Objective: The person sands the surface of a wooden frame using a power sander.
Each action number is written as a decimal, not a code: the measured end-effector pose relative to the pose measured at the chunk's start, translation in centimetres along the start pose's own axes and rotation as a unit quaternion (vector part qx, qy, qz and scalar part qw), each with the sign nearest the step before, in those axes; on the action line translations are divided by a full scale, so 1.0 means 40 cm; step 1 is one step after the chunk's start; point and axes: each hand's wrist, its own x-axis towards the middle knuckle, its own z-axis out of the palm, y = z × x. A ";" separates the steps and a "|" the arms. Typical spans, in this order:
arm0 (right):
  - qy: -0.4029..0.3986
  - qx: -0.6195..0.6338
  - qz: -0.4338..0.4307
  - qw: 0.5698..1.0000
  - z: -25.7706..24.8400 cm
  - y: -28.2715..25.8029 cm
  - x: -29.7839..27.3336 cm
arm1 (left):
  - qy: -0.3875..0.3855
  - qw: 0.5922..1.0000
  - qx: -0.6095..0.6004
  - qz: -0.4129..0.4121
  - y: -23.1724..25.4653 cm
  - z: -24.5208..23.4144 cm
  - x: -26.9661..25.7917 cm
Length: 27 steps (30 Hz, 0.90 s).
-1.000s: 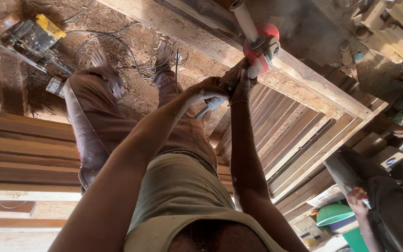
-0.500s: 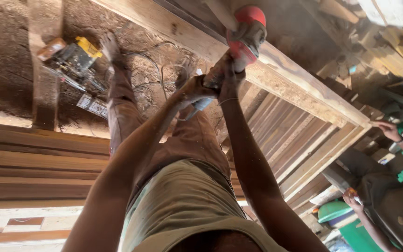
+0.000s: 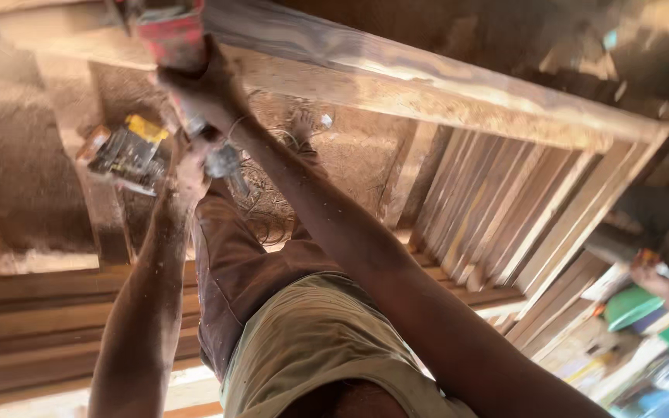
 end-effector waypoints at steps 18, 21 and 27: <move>0.219 0.388 0.088 0.891 -0.985 0.383 -0.365 | -0.351 0.891 -0.029 -0.285 -0.107 0.872 -0.019; 0.212 0.396 0.087 0.889 -0.890 0.382 -0.313 | -0.359 0.890 -0.021 -0.282 -0.085 0.793 0.011; 0.196 0.270 0.014 0.943 -0.444 0.269 -0.104 | -0.255 0.943 0.033 -0.211 0.049 0.334 0.088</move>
